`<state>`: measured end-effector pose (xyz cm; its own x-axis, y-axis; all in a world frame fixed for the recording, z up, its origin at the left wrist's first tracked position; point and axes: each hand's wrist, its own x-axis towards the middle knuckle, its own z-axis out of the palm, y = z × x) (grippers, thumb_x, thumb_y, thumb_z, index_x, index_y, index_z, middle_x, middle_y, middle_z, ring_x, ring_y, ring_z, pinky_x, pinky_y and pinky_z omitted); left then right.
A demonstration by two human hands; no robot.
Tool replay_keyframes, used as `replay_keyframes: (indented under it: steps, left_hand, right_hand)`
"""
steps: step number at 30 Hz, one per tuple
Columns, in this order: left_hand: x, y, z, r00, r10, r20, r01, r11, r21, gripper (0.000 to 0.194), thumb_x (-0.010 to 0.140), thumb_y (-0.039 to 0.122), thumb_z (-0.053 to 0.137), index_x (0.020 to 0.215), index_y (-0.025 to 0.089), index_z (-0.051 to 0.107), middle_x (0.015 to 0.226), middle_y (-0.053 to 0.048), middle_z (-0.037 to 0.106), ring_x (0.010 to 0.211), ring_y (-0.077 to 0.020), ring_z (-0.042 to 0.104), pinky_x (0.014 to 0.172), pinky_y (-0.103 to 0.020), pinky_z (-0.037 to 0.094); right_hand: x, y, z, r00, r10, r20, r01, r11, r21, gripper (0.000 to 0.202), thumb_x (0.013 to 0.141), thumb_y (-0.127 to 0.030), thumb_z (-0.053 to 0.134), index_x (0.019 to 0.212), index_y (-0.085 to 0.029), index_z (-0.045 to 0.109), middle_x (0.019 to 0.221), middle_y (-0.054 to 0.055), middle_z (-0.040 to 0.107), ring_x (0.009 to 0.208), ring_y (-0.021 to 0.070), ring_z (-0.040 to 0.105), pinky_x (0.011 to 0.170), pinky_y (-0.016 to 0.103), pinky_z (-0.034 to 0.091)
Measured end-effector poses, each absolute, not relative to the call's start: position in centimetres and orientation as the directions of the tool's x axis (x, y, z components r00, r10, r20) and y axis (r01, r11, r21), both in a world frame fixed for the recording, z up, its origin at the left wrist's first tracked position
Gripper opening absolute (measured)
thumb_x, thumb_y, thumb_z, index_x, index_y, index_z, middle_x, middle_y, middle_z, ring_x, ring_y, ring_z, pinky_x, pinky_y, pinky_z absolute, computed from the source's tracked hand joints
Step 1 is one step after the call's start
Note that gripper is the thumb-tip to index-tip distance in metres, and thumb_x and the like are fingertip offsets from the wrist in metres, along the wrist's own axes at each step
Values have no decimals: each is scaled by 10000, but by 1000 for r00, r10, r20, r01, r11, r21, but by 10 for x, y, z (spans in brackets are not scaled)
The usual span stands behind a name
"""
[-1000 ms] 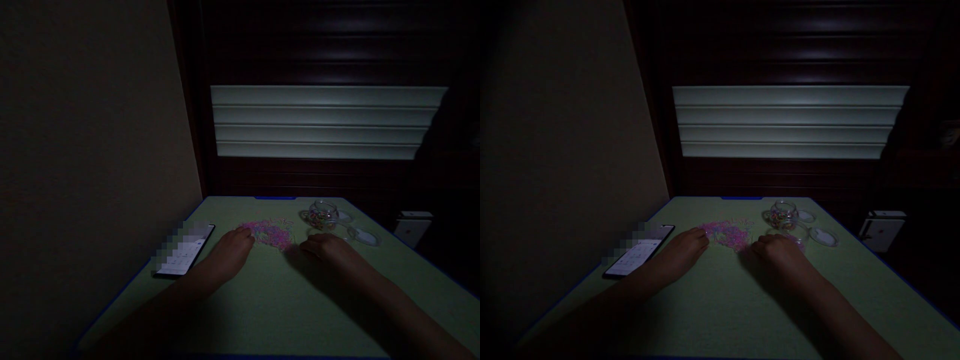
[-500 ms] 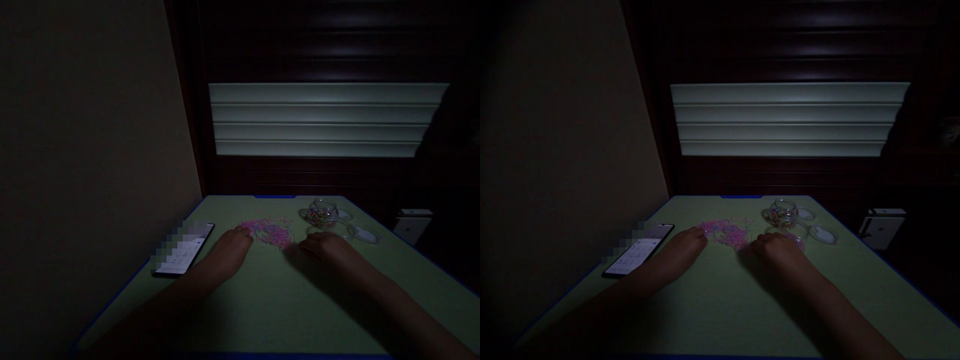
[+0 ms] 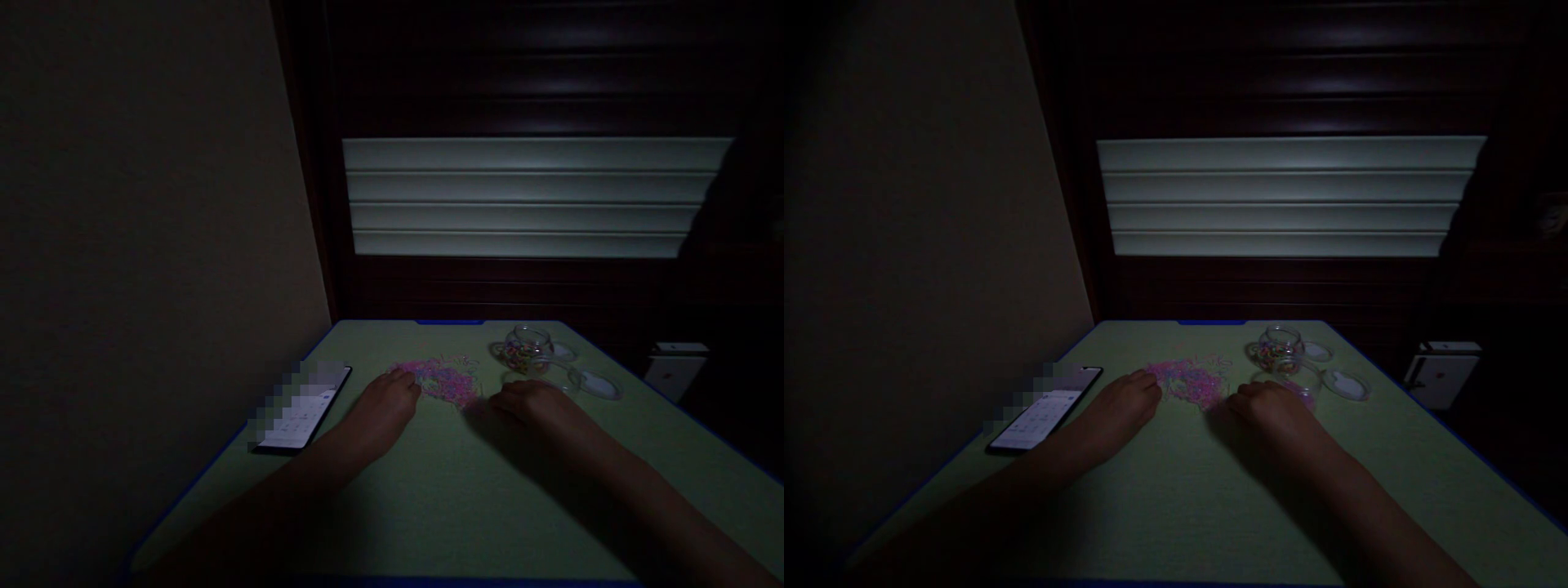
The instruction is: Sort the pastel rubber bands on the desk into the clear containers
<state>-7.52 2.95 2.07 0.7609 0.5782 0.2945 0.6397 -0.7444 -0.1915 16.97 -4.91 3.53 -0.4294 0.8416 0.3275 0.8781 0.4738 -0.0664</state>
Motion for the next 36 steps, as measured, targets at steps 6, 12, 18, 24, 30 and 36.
replay_keyframes:
  steps: [6, 12, 18, 24, 30, 36]
  left_hand:
    - [-67, 25, 16, 777, 502, 380, 579, -807, -115, 157, 907, 127, 422, 831, 142, 559, 884, -45, 559, 846, -168, 522, 798, -311, 443]
    - [-57, 20, 6, 806, 387, 448, 484, -866, -123, 132, 916, 138, 422, 849, 144, 535, 856, -34, 533, 823, -166, 492, 766, -294, 437]
    - [-50, 15, -1, 855, 277, 438, 397, -893, -211, 174, 930, 152, 401, 812, 146, 528, 807, -32, 516, 791, -165, 476, 742, -297, 424]
    - [-49, 15, -1, 840, 287, 461, 403, -898, -176, 144, 919, 164, 440, 802, 147, 523, 801, -21, 513, 776, -156, 473, 720, -286, 414]
    - [-48, 13, 2, 862, 218, 458, 338, -920, -198, 182, 934, 178, 406, 804, 144, 528, 805, -28, 519, 776, -158, 473, 718, -283, 417]
    - [-48, 12, 2, 866, 221, 449, 342, -916, -208, 188, 941, 187, 391, 822, 146, 530, 814, -34, 518, 781, -159, 477, 719, -291, 415]
  right_hand:
    - [166, -51, 39, -419, 852, 313, 886, 459, -62, 199, 861, -154, 463, 802, -173, 652, 736, 39, 611, 646, 121, 538, 590, 236, 332]
    - [163, -51, 37, -433, 825, 363, 878, 477, -38, 197, 876, -160, 462, 852, -182, 656, 739, 33, 606, 659, 122, 532, 603, 238, 323]
    - [164, -49, 30, -458, 811, 365, 868, 496, -13, 170, 870, -153, 468, 849, -184, 634, 758, 24, 599, 670, 122, 516, 609, 245, 315]
    - [155, -52, 31, -478, 796, 370, 841, 537, -68, 119, 866, -237, 505, 886, -187, 610, 802, 25, 606, 717, 135, 527, 638, 254, 338]
    - [147, -54, 28, -509, 788, 346, 822, 565, -78, 173, 881, -259, 485, 939, -179, 627, 794, 38, 606, 712, 141, 532, 632, 261, 351]
    - [149, -52, 26, -524, 774, 355, 813, 579, -64, 165, 882, -176, 465, 904, -179, 629, 803, 37, 613, 736, 132, 541, 669, 244, 361]
